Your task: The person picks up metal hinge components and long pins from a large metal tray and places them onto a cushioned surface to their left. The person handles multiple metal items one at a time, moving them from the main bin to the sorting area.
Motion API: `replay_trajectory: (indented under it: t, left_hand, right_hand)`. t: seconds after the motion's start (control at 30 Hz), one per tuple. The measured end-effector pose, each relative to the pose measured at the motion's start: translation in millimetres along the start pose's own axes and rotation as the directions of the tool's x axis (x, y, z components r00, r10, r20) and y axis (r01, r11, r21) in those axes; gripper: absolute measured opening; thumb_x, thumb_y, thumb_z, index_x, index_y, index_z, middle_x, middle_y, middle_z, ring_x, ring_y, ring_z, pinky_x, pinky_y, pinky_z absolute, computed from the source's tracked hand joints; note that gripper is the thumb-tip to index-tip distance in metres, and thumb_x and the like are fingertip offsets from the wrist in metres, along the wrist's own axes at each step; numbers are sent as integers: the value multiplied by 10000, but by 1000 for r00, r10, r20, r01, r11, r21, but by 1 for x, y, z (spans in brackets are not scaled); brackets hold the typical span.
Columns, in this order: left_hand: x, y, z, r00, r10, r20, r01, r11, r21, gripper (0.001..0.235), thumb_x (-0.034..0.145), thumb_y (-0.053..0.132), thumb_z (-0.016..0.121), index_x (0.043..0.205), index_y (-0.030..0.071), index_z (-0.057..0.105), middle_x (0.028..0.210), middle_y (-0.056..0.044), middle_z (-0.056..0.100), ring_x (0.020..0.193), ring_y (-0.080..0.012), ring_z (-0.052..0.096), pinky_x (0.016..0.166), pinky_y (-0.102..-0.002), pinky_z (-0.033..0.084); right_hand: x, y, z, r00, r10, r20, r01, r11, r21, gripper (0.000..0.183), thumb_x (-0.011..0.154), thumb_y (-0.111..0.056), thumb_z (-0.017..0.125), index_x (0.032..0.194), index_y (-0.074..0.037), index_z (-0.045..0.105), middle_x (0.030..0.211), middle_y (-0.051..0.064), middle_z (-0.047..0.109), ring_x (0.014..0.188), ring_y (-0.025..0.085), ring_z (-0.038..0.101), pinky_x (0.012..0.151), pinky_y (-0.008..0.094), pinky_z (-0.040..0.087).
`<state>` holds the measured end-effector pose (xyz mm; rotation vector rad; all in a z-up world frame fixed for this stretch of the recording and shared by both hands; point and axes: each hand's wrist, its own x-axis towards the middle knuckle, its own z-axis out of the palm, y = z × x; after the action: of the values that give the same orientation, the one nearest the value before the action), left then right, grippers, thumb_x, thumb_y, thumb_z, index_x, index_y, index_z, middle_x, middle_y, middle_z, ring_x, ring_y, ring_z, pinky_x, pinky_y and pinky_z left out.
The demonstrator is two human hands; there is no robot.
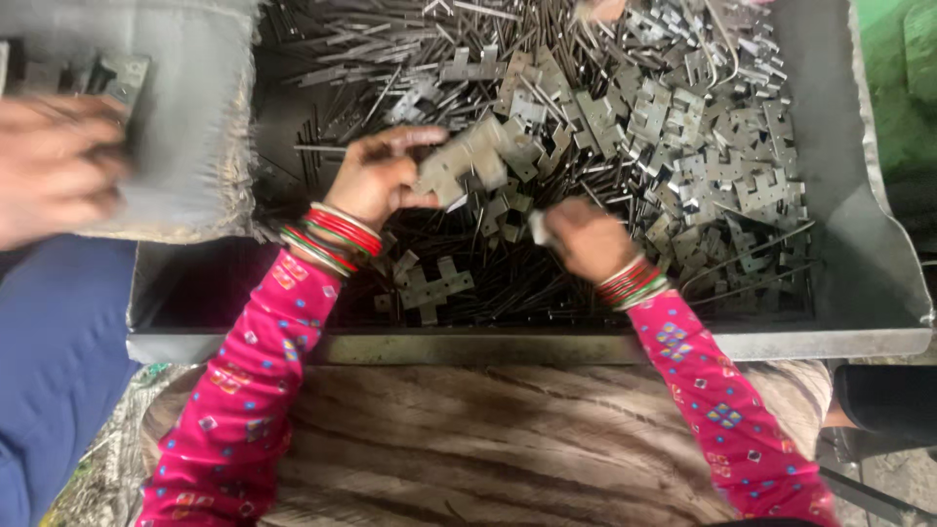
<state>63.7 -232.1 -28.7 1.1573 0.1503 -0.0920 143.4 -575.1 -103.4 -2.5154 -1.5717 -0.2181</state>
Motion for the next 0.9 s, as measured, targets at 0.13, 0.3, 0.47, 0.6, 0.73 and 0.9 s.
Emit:
replay_trajectory:
  t: [0.13,0.3,0.47,0.6,0.73,0.9]
  left_hand:
    - [-4,19,5,969,110,220,-68,979,-191,560,785,-57,514,1343,-95,549,1178,-177,702,991,-249,731,920,-435,649]
    - [-7,-4,40,969,91,230,-81,995,-53,471,836,23,570,1297,-58,522,1134,-173,707,987,-281,746,879,-450,652]
    - [-29,-81,91,955,248,164,-296,842,452,390,903,167,765,1205,-18,602,1058,-196,734,940,-305,723,799,-420,616]
    - [-36,-85,91,867,400,298,-424,276,863,597,846,220,721,1338,-59,528,844,-215,684,762,-397,683,687,-490,574]
    - [-31,-9,50,879,463,117,-34,-185,982,389,824,190,701,1201,96,685,670,-147,685,598,-374,679,550,-516,532]
    - [-37,76,-68,643,766,-30,535,-420,733,514,710,515,760,1045,139,656,761,-86,703,767,-327,699,771,-499,484]
  right_hand:
    - [-14,15,-13,754,621,-213,-258,579,773,129,953,-83,683,1067,-41,639,1018,122,681,856,273,674,782,415,573]
    - [-16,-6,-34,554,758,344,187,-516,836,273,892,-251,494,977,-46,654,953,146,703,875,292,676,749,580,598]
    - [10,-71,-24,610,557,564,-26,-697,717,197,881,-171,526,1056,-120,600,1074,97,693,1033,328,686,813,657,572]
    - [17,-95,-19,668,491,560,-100,-686,721,343,1018,-292,637,1299,-95,636,1136,79,697,1024,250,663,921,477,570]
    - [-3,-58,-25,860,509,48,-387,586,712,532,929,-391,684,1357,-80,621,1111,119,754,951,260,751,831,424,583]
    - [-67,60,-6,609,769,195,-677,632,-377,751,860,-669,720,1366,-125,612,1121,247,709,953,450,706,798,613,535]
